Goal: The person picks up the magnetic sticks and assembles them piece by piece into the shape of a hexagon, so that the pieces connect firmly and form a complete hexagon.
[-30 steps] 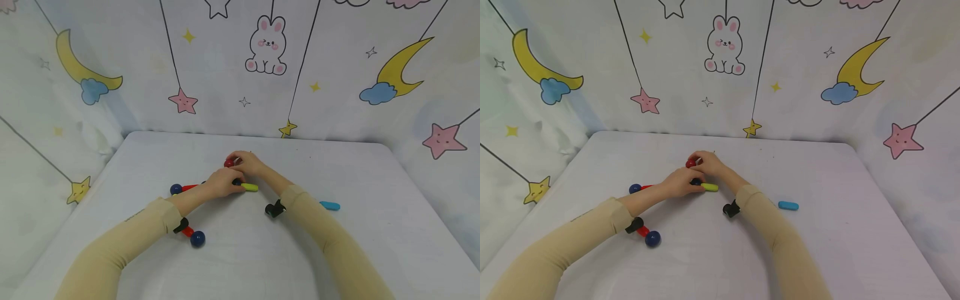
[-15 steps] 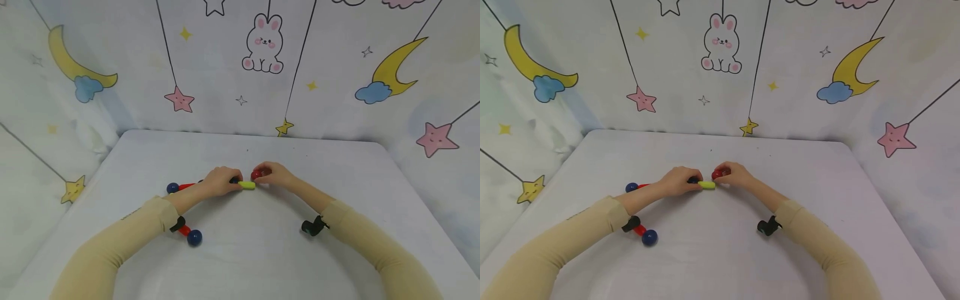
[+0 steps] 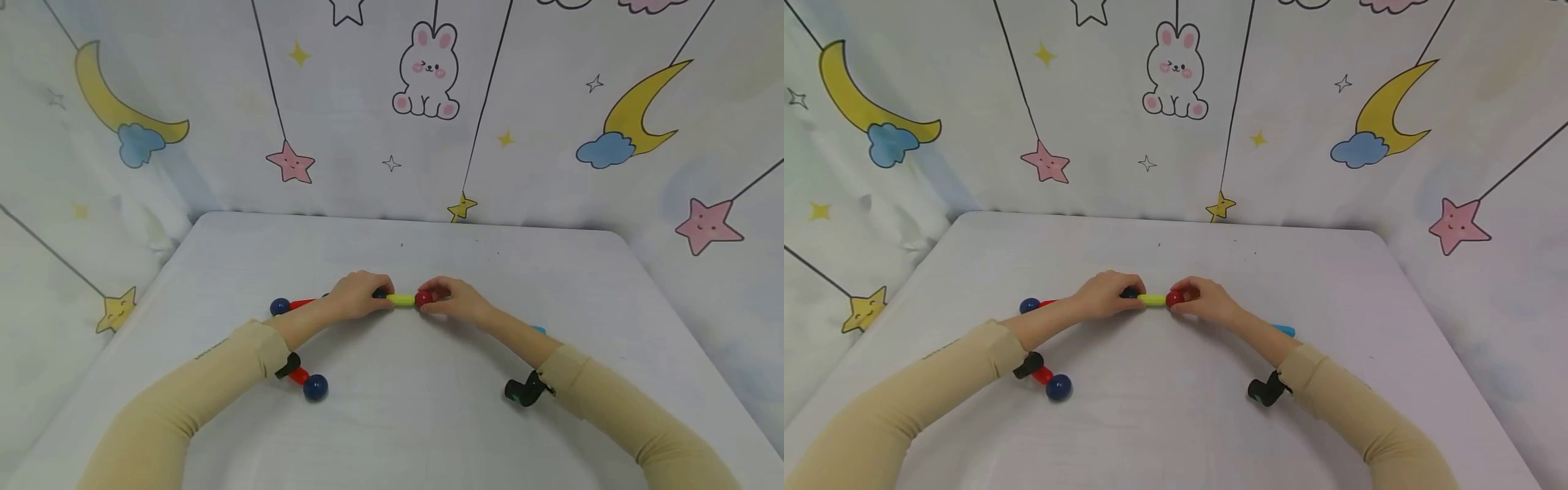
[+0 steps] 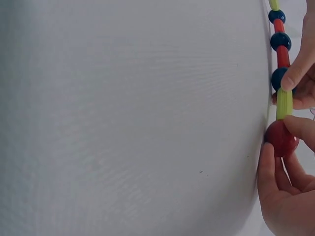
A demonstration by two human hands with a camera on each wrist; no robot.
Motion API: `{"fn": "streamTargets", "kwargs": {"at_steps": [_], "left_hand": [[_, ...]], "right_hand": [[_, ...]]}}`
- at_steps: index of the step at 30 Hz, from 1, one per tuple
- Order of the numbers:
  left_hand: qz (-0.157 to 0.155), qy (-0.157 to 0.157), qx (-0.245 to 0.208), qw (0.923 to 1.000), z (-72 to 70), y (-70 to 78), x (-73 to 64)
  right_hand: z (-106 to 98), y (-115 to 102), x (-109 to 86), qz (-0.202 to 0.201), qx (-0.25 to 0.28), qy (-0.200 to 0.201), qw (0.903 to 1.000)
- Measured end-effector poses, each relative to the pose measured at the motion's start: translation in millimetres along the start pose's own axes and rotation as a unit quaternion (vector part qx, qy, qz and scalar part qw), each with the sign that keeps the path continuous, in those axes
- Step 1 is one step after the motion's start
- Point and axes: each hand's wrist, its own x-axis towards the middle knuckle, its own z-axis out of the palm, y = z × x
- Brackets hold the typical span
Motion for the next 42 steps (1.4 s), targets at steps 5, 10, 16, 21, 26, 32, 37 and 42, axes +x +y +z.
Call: {"fn": "streamTargets", "kwargs": {"at_steps": [5,10,16,21,26,32,37,42], "left_hand": [[-0.015,-0.01,-0.007,0.9998,3.0,1.9,4.3],[-0.008,-0.023,-0.019,0.9995,8.1,8.7,12.5],[0.003,-0.032,-0.015,0.9994,12.7,19.2,21.9],[0.008,-0.026,-0.015,0.9995,14.3,24.5,25.7],[0.007,-0.026,-0.014,0.9996,14.9,26.7,27.6],[0.015,-0.028,-0.017,0.9994,16.3,27.4,27.6],[0.02,-0.022,-0.016,0.9994,17.0,27.2,27.4],[0.025,-0.021,-0.015,0.9994,17.0,28.2,28.6]], "right_hand": [[-0.9,2.5,-0.8,-0.006,0.013,-0.004,0.9999],[-0.5,5.2,-1.8,-0.013,0.018,-0.009,0.9997],[0.5,8.5,-2.2,-0.015,0.026,-0.004,0.9995],[-0.9,10.6,-4.3,-0.021,0.036,-0.002,0.9991],[-15.1,13.2,-17.0,-0.033,0.018,0.001,0.9993],[-56.4,30.6,-54.8,-0.111,-0.128,0.024,0.9852],[-85.9,52.0,-89.3,-0.118,-0.191,0.029,0.9741],[-95.4,67.4,-105.1,-0.086,-0.197,0.022,0.9765]]}}
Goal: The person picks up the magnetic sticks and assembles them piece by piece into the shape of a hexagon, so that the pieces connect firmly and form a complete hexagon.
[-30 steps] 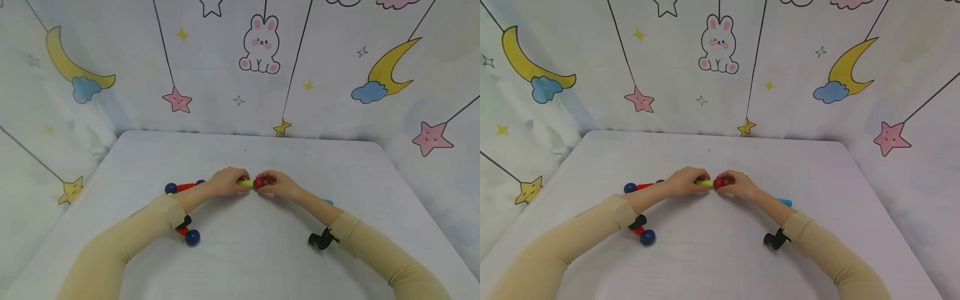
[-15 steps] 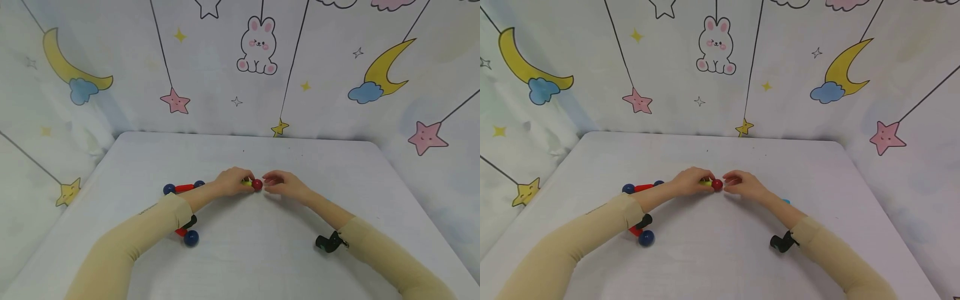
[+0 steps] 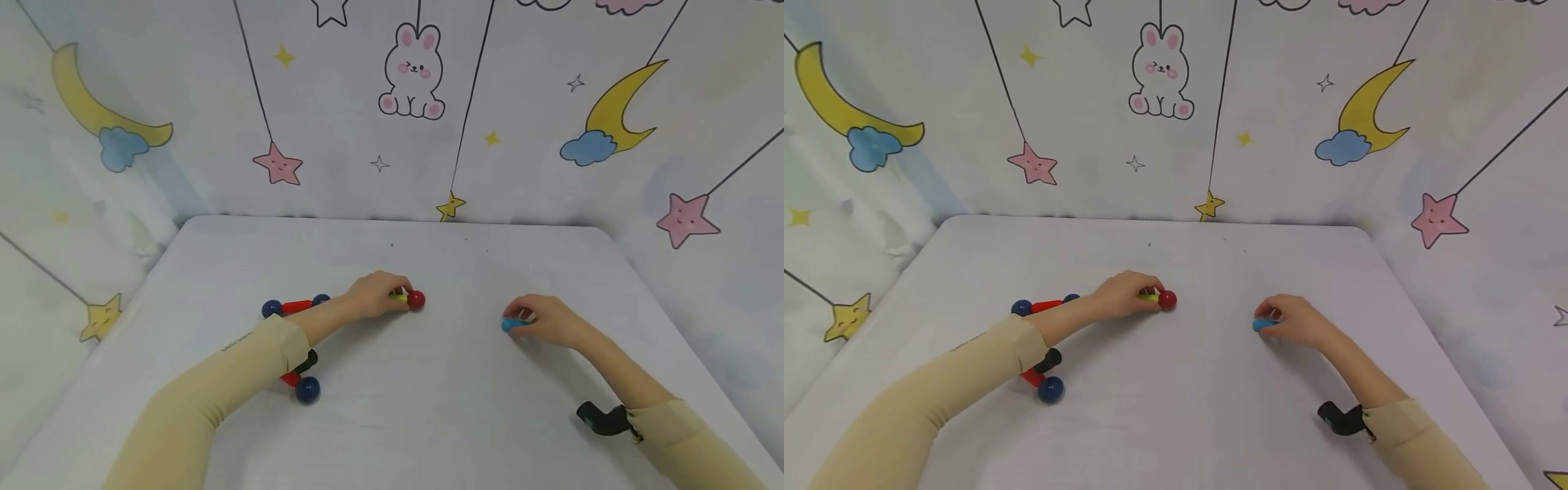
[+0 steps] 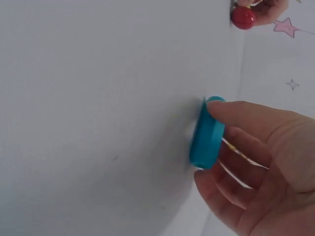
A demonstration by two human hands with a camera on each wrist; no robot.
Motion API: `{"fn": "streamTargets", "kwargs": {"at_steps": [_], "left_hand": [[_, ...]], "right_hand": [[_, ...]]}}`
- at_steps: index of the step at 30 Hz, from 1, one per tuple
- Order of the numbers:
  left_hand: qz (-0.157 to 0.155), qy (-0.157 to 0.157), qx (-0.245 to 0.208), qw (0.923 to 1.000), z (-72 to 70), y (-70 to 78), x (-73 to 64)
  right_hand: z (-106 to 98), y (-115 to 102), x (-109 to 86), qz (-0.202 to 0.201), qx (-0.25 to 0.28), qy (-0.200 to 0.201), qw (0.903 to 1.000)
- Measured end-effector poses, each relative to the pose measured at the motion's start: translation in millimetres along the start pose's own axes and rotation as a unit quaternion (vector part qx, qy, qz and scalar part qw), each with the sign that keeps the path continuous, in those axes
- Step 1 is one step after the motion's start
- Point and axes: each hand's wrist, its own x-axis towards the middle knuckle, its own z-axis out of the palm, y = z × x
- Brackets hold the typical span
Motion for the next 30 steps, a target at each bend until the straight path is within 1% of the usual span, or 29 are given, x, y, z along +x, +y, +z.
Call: {"fn": "streamTargets", "kwargs": {"at_steps": [4,9,14,18,23,30], "left_hand": [[0.013,0.0,0.004,0.9999,1.0,-0.9,3.0],[0.029,0.0,0.006,0.9996,3.5,-0.1,7.3],[0.03,0.003,0.007,0.9995,5.9,1.0,10.7],[0.027,0.007,0.004,0.9996,7.8,1.8,11.9],[0.026,0.006,-0.002,0.9996,9.3,3.0,12.3],[0.03,0.008,0.003,0.9995,9.1,3.3,11.7]], "right_hand": [[9.8,-1.3,7.4,-0.014,0.003,0.009,0.9999],[24.3,-17.0,29.0,-0.03,0.017,0.018,0.9992],[36.7,-34.6,53.2,-0.038,0.035,0.015,0.9986],[43.1,-44.7,67.5,-0.032,0.045,0.016,0.9983],[47.2,-51.4,76.3,-0.023,0.052,0.018,0.9982],[50.5,-52.2,80.8,-0.022,0.059,0.02,0.9978]]}}
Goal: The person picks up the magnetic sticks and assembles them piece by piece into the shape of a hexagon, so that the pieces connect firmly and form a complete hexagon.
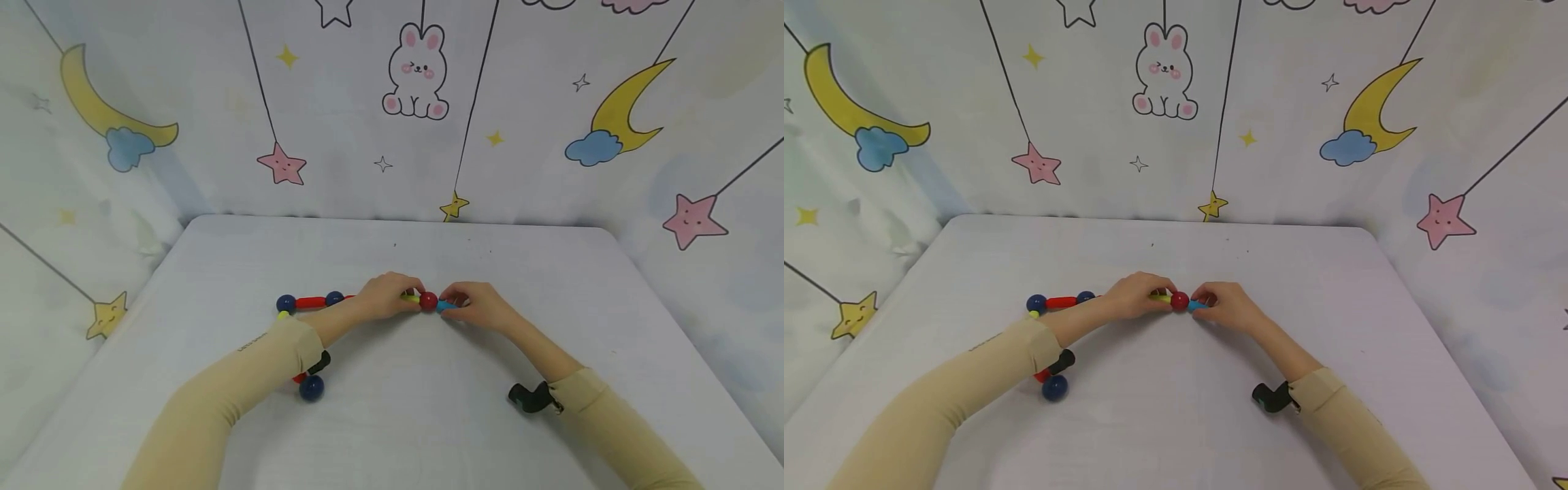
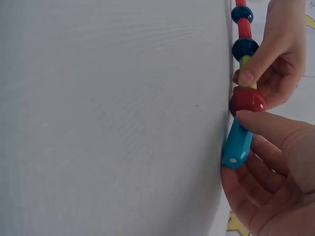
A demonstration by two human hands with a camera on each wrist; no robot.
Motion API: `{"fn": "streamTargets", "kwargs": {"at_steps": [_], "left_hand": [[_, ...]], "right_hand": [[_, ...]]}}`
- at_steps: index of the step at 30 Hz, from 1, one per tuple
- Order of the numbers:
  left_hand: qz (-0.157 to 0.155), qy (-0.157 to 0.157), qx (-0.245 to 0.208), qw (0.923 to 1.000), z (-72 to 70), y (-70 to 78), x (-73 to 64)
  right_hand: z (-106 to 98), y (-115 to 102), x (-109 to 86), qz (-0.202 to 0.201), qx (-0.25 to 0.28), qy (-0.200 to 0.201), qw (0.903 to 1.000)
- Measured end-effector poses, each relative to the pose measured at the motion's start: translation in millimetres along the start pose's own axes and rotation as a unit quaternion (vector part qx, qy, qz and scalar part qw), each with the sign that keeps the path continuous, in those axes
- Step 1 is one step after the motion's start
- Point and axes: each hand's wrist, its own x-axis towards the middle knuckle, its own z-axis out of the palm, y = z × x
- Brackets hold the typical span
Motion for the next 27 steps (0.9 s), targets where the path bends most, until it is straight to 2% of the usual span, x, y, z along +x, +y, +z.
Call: {"fn": "streamTargets", "kwargs": {"at_steps": [4,7,11,16,21,27], "left_hand": [[0.001,-0.014,0.002,0.9999,-1.9,-0.1,-2.2],[-0.002,-0.039,0.002,0.9992,-4.7,-0.4,-6.3],[-0.005,-0.073,0.01,0.9973,-7.4,-3.0,-15.3],[-0.006,-0.097,0.023,0.995,-9.4,-9.1,-27.5],[-0.026,-0.089,0.033,0.9952,-17.0,-14.1,-38.8],[-0.055,-0.074,0.053,0.9943,-33.3,-23.1,-54.3]], "right_hand": [[0.6,0.2,-0.5,-0.007,0.001,0.001,1.0],[1.5,0.5,-0.6,-0.005,0.0,-0.001,1.0],[2.6,0.6,-0.6,0.007,-0.003,-0.005,1.0],[2.8,-1.2,-1.3,0.006,-0.001,-0.004,1.0],[3.8,0.9,-1.6,-0.002,-0.002,-0.004,1.0],[4.4,2.1,-2.8,-0.004,0.001,-0.004,1.0]]}}
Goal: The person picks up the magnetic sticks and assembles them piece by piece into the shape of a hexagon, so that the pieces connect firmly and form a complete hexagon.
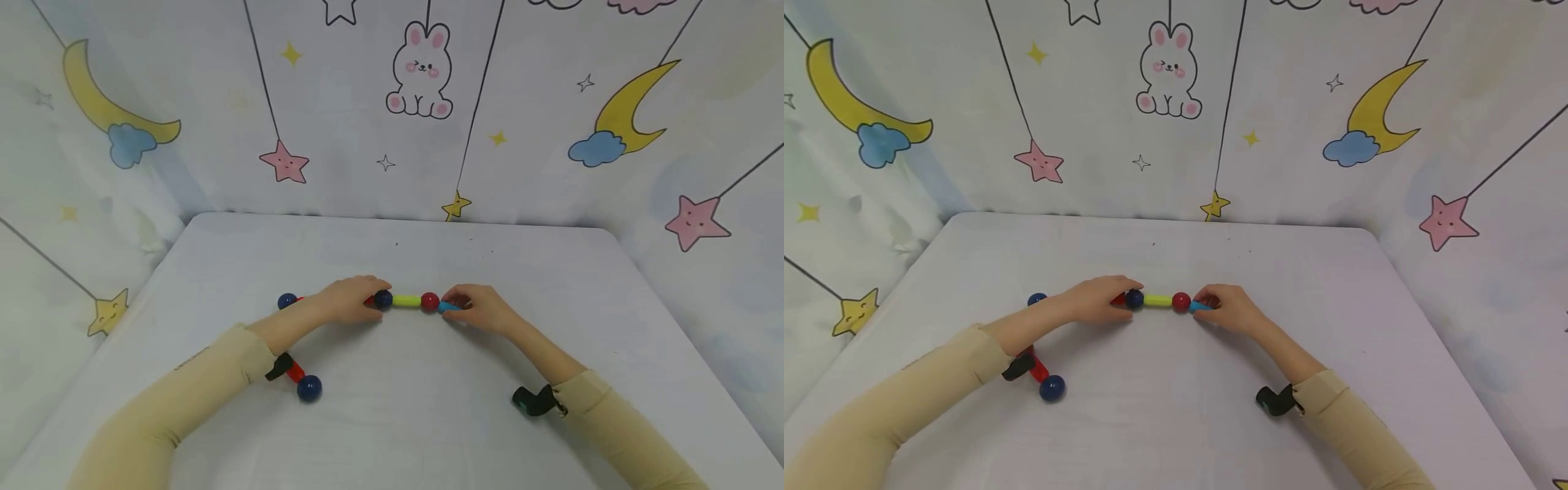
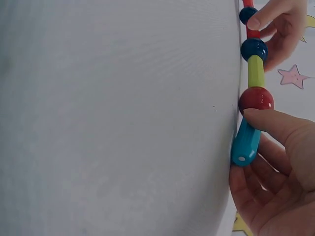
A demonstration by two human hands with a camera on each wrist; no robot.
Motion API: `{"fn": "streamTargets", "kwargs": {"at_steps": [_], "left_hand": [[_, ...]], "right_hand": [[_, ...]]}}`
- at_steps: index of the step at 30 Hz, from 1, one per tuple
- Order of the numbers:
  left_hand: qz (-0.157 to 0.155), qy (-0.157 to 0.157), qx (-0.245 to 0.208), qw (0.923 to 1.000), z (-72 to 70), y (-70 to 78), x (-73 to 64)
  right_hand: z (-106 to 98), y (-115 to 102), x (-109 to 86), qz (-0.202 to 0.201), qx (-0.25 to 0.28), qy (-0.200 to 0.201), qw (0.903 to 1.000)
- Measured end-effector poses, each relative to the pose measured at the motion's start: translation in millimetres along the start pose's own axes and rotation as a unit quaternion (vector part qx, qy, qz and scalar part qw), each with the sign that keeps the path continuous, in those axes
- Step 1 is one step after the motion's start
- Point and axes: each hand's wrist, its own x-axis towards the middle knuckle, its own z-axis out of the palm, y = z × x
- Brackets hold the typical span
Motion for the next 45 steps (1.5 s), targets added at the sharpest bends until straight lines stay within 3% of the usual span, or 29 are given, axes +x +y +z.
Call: {"fn": "streamTargets", "kwargs": {"at_steps": [7,13,19,22,24,28,32,35,40,45], "left_hand": [[-0.004,0.005,-0.002,1.0,-9.1,-16.9,-27.0],[0.016,0.007,-0.025,0.9995,-11.2,-18.6,-65.4],[0.036,-0.079,-0.067,0.994,-9.4,-10.1,-108.9],[0.032,-0.12,-0.071,0.9897,-7.3,-4.7,-123.3],[0.032,-0.128,-0.06,0.9894,-4.2,-1.6,-128.1],[0.062,-0.096,-0.042,0.9925,6.6,2.4,-125.3],[0.098,-0.055,-0.044,0.9927,21.7,6.6,-112.8],[0.107,-0.04,-0.05,0.9922,31.1,13.2,-101.6],[0.116,-0.03,-0.071,0.9902,40.9,29.0,-84.2],[0.125,-0.046,-0.108,0.9852,47.6,44.3,-75.3]], "right_hand": [[0.3,1.7,-0.5,0.0,0.006,0.003,1.0],[1.3,3.4,0.1,0.001,0.005,0.004,1.0],[2.0,3.4,-0.4,0.004,0.003,0.005,1.0],[2.6,3.3,-1.0,0.009,0.004,0.006,0.9999],[3.0,3.4,-1.7,0.014,0.005,0.006,0.9999],[3.7,2.9,-3.5,0.025,0.011,0.006,0.9996],[4.7,1.8,-5.1,0.03,0.016,0.011,0.9994],[5.5,0.5,-6.5,0.034,0.013,0.017,0.9992],[7.0,-3.3,-8.9,0.049,0.009,0.027,0.9984],[8.8,-9.2,-9.5,0.056,0.026,0.015,0.998]]}}
